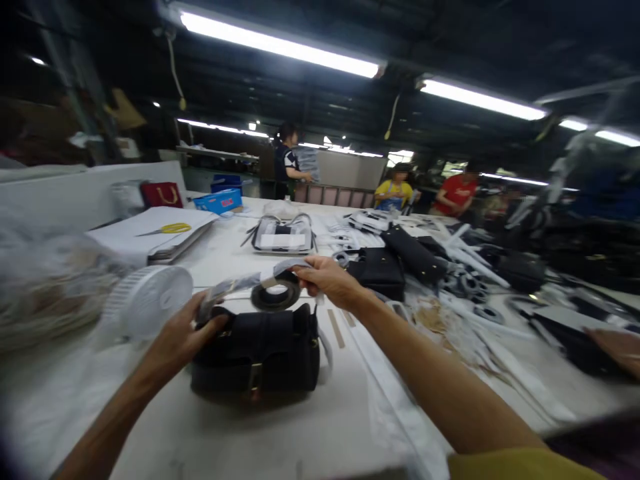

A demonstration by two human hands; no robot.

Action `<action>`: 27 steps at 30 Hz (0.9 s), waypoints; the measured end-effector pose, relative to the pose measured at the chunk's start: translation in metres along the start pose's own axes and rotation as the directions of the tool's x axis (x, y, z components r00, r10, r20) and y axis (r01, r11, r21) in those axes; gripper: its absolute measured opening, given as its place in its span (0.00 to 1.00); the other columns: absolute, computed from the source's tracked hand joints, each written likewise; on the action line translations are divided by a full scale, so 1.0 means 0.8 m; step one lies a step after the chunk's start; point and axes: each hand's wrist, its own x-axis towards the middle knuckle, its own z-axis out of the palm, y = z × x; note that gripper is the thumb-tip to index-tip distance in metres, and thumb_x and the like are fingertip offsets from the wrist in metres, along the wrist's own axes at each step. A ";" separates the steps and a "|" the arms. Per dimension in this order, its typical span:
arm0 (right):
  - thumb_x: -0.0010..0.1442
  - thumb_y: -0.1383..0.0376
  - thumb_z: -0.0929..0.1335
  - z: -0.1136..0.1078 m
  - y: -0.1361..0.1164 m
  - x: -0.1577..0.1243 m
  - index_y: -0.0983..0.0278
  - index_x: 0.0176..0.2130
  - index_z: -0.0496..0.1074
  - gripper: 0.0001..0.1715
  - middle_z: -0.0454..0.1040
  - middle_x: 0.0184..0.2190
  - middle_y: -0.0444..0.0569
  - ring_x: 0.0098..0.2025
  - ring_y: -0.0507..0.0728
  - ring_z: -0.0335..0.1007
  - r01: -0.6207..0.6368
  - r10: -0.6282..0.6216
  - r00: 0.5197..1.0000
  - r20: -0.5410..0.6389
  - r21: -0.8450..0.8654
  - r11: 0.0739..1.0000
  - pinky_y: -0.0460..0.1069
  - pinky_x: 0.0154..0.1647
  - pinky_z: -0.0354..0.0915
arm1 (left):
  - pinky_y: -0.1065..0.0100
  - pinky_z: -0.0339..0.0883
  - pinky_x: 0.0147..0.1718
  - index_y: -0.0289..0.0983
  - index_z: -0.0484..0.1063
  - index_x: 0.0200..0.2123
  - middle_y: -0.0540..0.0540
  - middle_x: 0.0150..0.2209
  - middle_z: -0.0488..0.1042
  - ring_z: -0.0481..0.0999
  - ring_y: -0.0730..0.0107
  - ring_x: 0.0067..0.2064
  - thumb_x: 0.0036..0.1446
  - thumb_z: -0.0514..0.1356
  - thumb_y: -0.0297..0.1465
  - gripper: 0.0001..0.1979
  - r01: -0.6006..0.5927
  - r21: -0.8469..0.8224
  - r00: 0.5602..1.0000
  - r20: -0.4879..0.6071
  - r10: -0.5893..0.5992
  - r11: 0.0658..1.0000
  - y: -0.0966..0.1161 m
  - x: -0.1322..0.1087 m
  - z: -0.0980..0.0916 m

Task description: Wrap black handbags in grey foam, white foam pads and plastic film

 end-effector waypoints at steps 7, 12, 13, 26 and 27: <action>0.51 0.53 0.74 0.007 0.001 -0.016 0.65 0.32 0.72 0.19 0.67 0.20 0.38 0.18 0.45 0.53 0.023 -0.023 1.000 -0.008 -0.044 0.999 0.44 0.18 0.47 | 0.47 0.65 0.57 0.44 0.64 0.61 0.43 0.59 0.70 0.70 0.46 0.58 0.53 0.57 0.56 0.37 -0.338 0.170 0.933 -0.069 0.353 0.926 0.048 0.041 0.004; 0.55 0.53 0.72 0.006 0.006 -0.026 0.65 0.36 0.74 0.17 0.67 0.21 0.38 0.19 0.46 0.53 0.037 -0.044 0.998 -0.040 -0.154 0.987 0.43 0.19 0.47 | 0.53 0.69 0.48 0.45 0.74 0.49 0.44 0.45 0.79 0.77 0.49 0.46 0.55 0.57 0.52 0.25 -0.452 0.185 0.883 0.229 0.409 0.873 0.101 0.073 0.022; 0.56 0.53 0.72 0.004 0.008 -0.028 0.65 0.37 0.74 0.17 0.67 0.21 0.38 0.20 0.46 0.54 0.042 -0.052 0.997 -0.049 -0.178 0.983 0.43 0.19 0.48 | 0.56 0.69 0.45 0.45 0.74 0.48 0.45 0.44 0.79 0.78 0.51 0.44 0.57 0.56 0.50 0.22 -0.433 0.192 0.880 0.302 0.367 0.881 0.108 0.077 0.023; 0.58 0.55 0.70 0.006 0.021 -0.028 0.63 0.40 0.77 0.16 0.61 0.23 0.38 0.25 0.48 0.52 0.145 -0.174 0.977 -0.121 -0.212 0.966 0.45 0.26 0.51 | 0.63 0.66 0.49 0.45 0.73 0.48 0.47 0.48 0.77 0.74 0.55 0.49 0.58 0.53 0.47 0.20 -0.430 0.237 0.835 0.471 0.284 0.871 0.110 0.116 -0.006; 0.58 0.55 0.70 0.007 0.020 -0.027 0.64 0.40 0.78 0.16 0.61 0.23 0.38 0.25 0.48 0.52 0.141 -0.170 0.978 -0.119 -0.218 0.966 0.45 0.26 0.51 | 0.62 0.66 0.49 0.45 0.73 0.48 0.47 0.48 0.77 0.74 0.56 0.49 0.58 0.52 0.46 0.19 -0.421 0.238 0.836 0.477 0.272 0.875 0.111 0.116 -0.007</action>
